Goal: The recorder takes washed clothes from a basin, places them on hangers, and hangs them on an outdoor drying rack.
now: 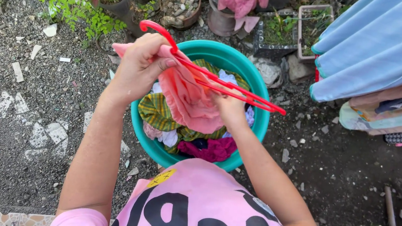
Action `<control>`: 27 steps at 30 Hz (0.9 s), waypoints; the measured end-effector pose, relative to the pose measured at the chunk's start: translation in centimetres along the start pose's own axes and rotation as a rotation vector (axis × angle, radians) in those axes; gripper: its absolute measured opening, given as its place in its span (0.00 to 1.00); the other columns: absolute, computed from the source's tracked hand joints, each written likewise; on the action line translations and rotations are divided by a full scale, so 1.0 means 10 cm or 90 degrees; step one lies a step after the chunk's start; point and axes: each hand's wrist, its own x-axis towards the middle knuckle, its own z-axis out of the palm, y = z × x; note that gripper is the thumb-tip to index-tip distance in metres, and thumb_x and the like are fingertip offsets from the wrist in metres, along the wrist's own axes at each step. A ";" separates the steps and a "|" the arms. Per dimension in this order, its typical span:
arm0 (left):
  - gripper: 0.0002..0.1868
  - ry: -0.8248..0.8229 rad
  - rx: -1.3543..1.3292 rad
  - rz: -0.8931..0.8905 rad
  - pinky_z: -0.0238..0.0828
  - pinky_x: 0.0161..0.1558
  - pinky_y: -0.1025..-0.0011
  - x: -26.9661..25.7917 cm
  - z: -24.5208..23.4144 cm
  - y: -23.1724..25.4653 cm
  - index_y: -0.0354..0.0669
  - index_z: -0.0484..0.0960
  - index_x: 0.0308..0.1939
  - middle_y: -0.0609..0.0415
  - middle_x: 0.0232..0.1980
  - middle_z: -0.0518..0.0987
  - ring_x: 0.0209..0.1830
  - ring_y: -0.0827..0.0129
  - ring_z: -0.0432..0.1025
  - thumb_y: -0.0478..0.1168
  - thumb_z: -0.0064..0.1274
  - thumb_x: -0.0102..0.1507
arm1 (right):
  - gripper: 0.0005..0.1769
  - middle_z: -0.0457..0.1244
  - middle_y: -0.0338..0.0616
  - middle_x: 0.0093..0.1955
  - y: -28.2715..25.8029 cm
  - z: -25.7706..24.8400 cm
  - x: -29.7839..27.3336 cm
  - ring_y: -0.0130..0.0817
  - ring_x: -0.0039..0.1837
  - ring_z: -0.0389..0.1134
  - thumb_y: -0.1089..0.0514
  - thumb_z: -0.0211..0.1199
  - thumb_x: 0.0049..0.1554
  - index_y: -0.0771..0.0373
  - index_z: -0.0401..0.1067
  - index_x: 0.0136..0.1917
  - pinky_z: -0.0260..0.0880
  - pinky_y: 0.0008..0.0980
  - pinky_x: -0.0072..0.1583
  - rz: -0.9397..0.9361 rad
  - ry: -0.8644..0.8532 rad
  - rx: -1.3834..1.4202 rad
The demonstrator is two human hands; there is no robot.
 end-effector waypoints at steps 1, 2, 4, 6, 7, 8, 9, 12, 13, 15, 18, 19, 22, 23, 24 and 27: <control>0.11 0.013 -0.002 -0.026 0.64 0.51 0.66 -0.04 -0.04 -0.02 0.36 0.76 0.47 0.53 0.43 0.72 0.47 0.62 0.67 0.34 0.62 0.65 | 0.21 0.70 0.44 0.56 0.02 -0.11 0.03 0.29 0.54 0.69 0.59 0.67 0.58 0.65 0.73 0.63 0.71 0.35 0.56 0.066 0.039 0.108; 0.11 0.025 -0.005 -0.052 0.66 0.51 0.67 -0.09 -0.08 -0.05 0.36 0.76 0.48 0.53 0.44 0.72 0.47 0.64 0.68 0.33 0.61 0.65 | 0.16 0.71 0.44 0.53 0.05 -0.21 0.05 0.31 0.51 0.71 0.59 0.65 0.59 0.65 0.75 0.60 0.73 0.36 0.54 0.134 0.078 0.216; 0.10 0.030 -0.019 -0.091 0.66 0.49 0.68 -0.19 -0.15 -0.14 0.36 0.76 0.47 0.54 0.44 0.72 0.46 0.66 0.67 0.33 0.60 0.66 | 0.14 0.71 0.44 0.53 -0.12 -0.48 0.06 0.32 0.50 0.72 0.60 0.63 0.60 0.63 0.73 0.59 0.74 0.36 0.54 0.175 0.061 0.365; 0.09 0.033 -0.033 -0.130 0.66 0.48 0.69 -0.29 -0.18 -0.22 0.36 0.75 0.47 0.54 0.44 0.71 0.45 0.68 0.67 0.34 0.59 0.67 | 0.12 0.70 0.43 0.52 -0.36 -0.65 0.05 0.34 0.50 0.72 0.61 0.61 0.60 0.61 0.72 0.59 0.75 0.36 0.54 0.217 0.045 0.515; 0.08 0.039 0.037 -0.138 0.65 0.47 0.69 -0.33 -0.17 -0.26 0.36 0.77 0.46 0.55 0.41 0.73 0.43 0.68 0.68 0.34 0.60 0.67 | 0.11 0.70 0.44 0.51 -0.50 -0.68 0.04 0.34 0.50 0.73 0.63 0.60 0.60 0.61 0.72 0.58 0.75 0.36 0.55 0.220 0.039 0.581; 0.07 0.044 0.108 -0.144 0.64 0.46 0.69 -0.36 -0.17 -0.30 0.35 0.78 0.45 0.55 0.38 0.75 0.40 0.68 0.68 0.34 0.60 0.68 | 0.10 0.70 0.45 0.51 -0.66 -0.71 0.02 0.34 0.50 0.73 0.64 0.59 0.60 0.62 0.72 0.56 0.76 0.35 0.55 0.223 0.033 0.647; 0.07 0.045 0.107 -0.144 0.64 0.46 0.69 -0.39 -0.17 -0.32 0.35 0.78 0.45 0.55 0.38 0.75 0.40 0.68 0.68 0.34 0.60 0.68 | 0.10 0.70 0.45 0.51 -0.63 -0.77 0.05 0.34 0.50 0.73 0.64 0.59 0.60 0.62 0.72 0.56 0.76 0.35 0.55 0.222 0.033 0.646; 0.07 0.073 0.008 -0.122 0.68 0.46 0.72 -0.46 -0.15 -0.38 0.34 0.78 0.48 0.54 0.42 0.75 0.42 0.70 0.69 0.34 0.57 0.70 | 0.08 0.70 0.46 0.48 -0.71 -0.85 0.08 0.30 0.43 0.71 0.66 0.60 0.63 0.65 0.73 0.55 0.70 0.29 0.45 0.157 0.035 0.610; 0.06 0.057 0.008 -0.169 0.68 0.44 0.72 -0.46 -0.15 -0.37 0.35 0.79 0.48 0.54 0.40 0.77 0.40 0.71 0.70 0.35 0.57 0.70 | 0.06 0.70 0.45 0.47 -0.85 -0.81 0.08 0.27 0.41 0.70 0.67 0.61 0.63 0.66 0.74 0.55 0.69 0.26 0.43 0.114 0.062 0.530; 0.06 0.039 0.005 -0.212 0.69 0.41 0.72 -0.44 -0.16 -0.32 0.35 0.81 0.48 0.53 0.38 0.79 0.38 0.72 0.70 0.35 0.56 0.70 | 0.05 0.70 0.44 0.46 -1.08 -0.78 0.08 0.25 0.40 0.69 0.69 0.62 0.63 0.67 0.75 0.54 0.68 0.23 0.41 0.068 0.090 0.447; 0.06 0.030 -0.090 -0.143 0.72 0.50 0.73 -0.39 -0.21 -0.15 0.35 0.81 0.51 0.53 0.48 0.82 0.47 0.74 0.75 0.33 0.53 0.72 | 0.06 0.70 0.41 0.46 -1.29 -0.77 0.08 0.23 0.43 0.70 0.70 0.61 0.61 0.68 0.76 0.52 0.72 0.22 0.47 0.005 0.157 0.277; 0.06 0.017 -0.048 -0.147 0.72 0.48 0.72 -0.36 -0.23 -0.08 0.37 0.82 0.50 0.54 0.46 0.82 0.46 0.72 0.75 0.34 0.53 0.71 | 0.06 0.70 0.40 0.46 -1.31 -0.78 0.06 0.21 0.44 0.70 0.70 0.61 0.62 0.68 0.76 0.53 0.71 0.21 0.48 -0.044 0.158 0.195; 0.07 -0.013 0.105 -0.104 0.69 0.45 0.66 -0.23 -0.22 0.06 0.40 0.84 0.49 0.52 0.40 0.79 0.42 0.63 0.73 0.36 0.55 0.70 | 0.07 0.70 0.37 0.47 -1.49 -0.73 0.04 0.18 0.45 0.68 0.70 0.62 0.62 0.68 0.77 0.53 0.70 0.19 0.49 -0.119 0.171 0.017; 0.06 -0.034 0.216 -0.061 0.66 0.43 0.61 -0.19 -0.21 0.09 0.42 0.86 0.49 0.49 0.35 0.76 0.39 0.57 0.71 0.37 0.57 0.69 | 0.07 0.69 0.36 0.46 -1.55 -0.70 0.02 0.17 0.44 0.67 0.70 0.62 0.63 0.68 0.77 0.53 0.69 0.18 0.48 -0.140 0.185 -0.076; 0.06 -0.033 0.214 -0.064 0.66 0.43 0.61 -0.15 -0.17 0.16 0.42 0.86 0.49 0.49 0.35 0.76 0.39 0.57 0.71 0.37 0.57 0.69 | 0.07 0.69 0.36 0.46 -1.66 -0.60 -0.04 0.17 0.44 0.67 0.70 0.62 0.63 0.68 0.77 0.53 0.69 0.18 0.48 -0.138 0.183 -0.078; 0.09 -0.005 0.259 -0.024 0.62 0.45 0.57 -0.03 -0.03 0.31 0.43 0.86 0.51 0.47 0.36 0.73 0.42 0.52 0.69 0.37 0.57 0.68 | 0.06 0.68 0.38 0.44 -1.97 -0.35 -0.18 0.22 0.42 0.65 0.69 0.64 0.61 0.65 0.78 0.52 0.67 0.23 0.45 -0.176 0.202 -0.244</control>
